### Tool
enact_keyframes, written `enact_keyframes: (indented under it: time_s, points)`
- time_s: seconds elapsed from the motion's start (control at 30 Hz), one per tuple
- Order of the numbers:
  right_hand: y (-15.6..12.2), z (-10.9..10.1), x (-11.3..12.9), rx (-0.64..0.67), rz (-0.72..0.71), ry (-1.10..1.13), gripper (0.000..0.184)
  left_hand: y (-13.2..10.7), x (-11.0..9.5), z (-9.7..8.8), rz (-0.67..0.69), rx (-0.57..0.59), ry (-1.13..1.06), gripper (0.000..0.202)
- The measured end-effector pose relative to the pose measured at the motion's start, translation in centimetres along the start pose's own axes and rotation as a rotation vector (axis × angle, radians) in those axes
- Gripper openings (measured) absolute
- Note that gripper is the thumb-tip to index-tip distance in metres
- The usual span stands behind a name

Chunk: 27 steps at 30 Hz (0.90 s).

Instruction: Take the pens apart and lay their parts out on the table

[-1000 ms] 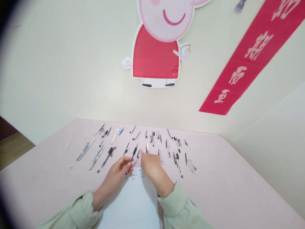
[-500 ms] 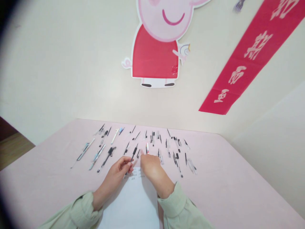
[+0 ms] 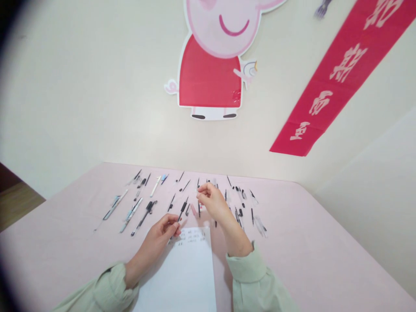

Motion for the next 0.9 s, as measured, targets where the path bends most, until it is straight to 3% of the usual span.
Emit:
enact_keyframes:
  time_s: [0.3, 0.47, 0.9]
  points:
    - [-0.6, 1.4, -0.4, 0.001, 0.130, 0.262, 0.023, 0.0, 0.0, 0.1, 0.014, 0.010, 0.007, 0.022]
    - [-0.6, 1.4, -0.7, -0.016, 0.151, 0.269, 0.024, 0.1, 0.2, 0.2, 0.026, 0.024, 0.008, 0.022]
    - [-0.7, 2.4, -0.6, 0.102, 0.105, 0.205, 0.022, 0.0, 0.0, 0.1, 0.021, 0.009, -0.002, 0.025]
Point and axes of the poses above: each hand's wrist, its own y-axis towards the middle knuckle, its own z-axis out of the palm, x = y × z, the point moved 8 cm from there along y, towards the middle knuckle, and after that the axes turned 10 degrees about -x, right-handed, at the moved point
